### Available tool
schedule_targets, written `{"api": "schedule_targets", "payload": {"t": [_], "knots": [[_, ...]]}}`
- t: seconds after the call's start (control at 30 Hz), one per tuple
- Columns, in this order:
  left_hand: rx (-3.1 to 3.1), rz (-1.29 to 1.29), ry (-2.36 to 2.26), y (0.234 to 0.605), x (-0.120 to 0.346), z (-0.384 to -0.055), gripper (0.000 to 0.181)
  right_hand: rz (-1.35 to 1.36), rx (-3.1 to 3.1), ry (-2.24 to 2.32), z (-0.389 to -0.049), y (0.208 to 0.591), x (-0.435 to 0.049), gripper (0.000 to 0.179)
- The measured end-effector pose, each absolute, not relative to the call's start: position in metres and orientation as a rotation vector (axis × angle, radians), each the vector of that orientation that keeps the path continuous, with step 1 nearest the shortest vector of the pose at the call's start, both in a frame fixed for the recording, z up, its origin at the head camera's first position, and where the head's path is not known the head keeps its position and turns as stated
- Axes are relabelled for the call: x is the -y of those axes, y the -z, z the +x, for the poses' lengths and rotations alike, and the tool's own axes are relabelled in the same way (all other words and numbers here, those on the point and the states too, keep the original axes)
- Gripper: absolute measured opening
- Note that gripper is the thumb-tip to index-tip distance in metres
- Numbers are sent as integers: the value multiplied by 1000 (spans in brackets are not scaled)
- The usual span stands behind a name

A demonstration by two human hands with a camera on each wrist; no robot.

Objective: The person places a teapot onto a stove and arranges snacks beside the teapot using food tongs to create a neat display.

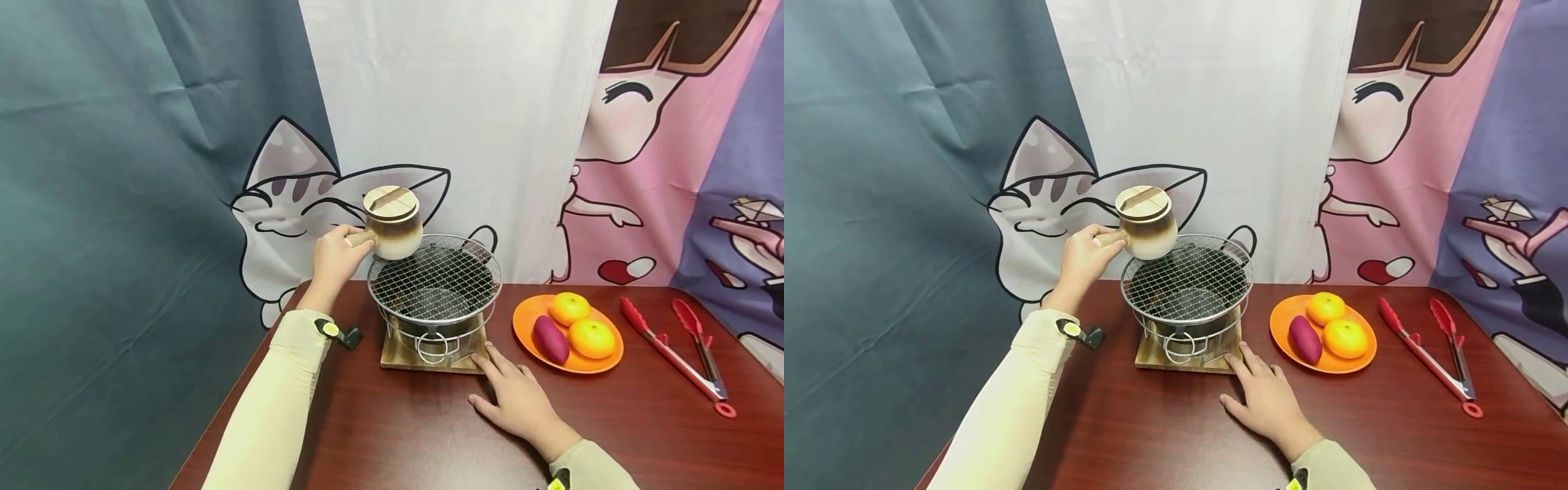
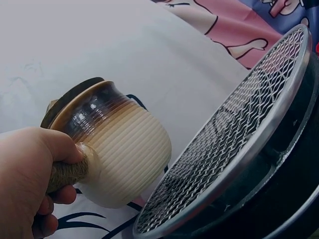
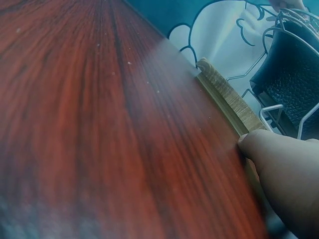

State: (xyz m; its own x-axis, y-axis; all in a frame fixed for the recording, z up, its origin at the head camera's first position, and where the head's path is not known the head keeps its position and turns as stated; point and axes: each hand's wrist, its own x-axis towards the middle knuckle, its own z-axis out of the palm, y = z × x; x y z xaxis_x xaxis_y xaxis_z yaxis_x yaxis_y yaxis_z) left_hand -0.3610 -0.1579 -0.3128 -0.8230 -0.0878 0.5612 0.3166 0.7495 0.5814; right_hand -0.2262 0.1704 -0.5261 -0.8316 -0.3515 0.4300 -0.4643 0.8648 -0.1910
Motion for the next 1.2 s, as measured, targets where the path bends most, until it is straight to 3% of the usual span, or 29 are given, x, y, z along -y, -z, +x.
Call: {"api": "schedule_targets", "payload": {"t": [1.2], "knots": [[2467, -209, 918, 326, 140, -376, 32, 602, 2648, -404, -226, 528, -171, 74]]}}
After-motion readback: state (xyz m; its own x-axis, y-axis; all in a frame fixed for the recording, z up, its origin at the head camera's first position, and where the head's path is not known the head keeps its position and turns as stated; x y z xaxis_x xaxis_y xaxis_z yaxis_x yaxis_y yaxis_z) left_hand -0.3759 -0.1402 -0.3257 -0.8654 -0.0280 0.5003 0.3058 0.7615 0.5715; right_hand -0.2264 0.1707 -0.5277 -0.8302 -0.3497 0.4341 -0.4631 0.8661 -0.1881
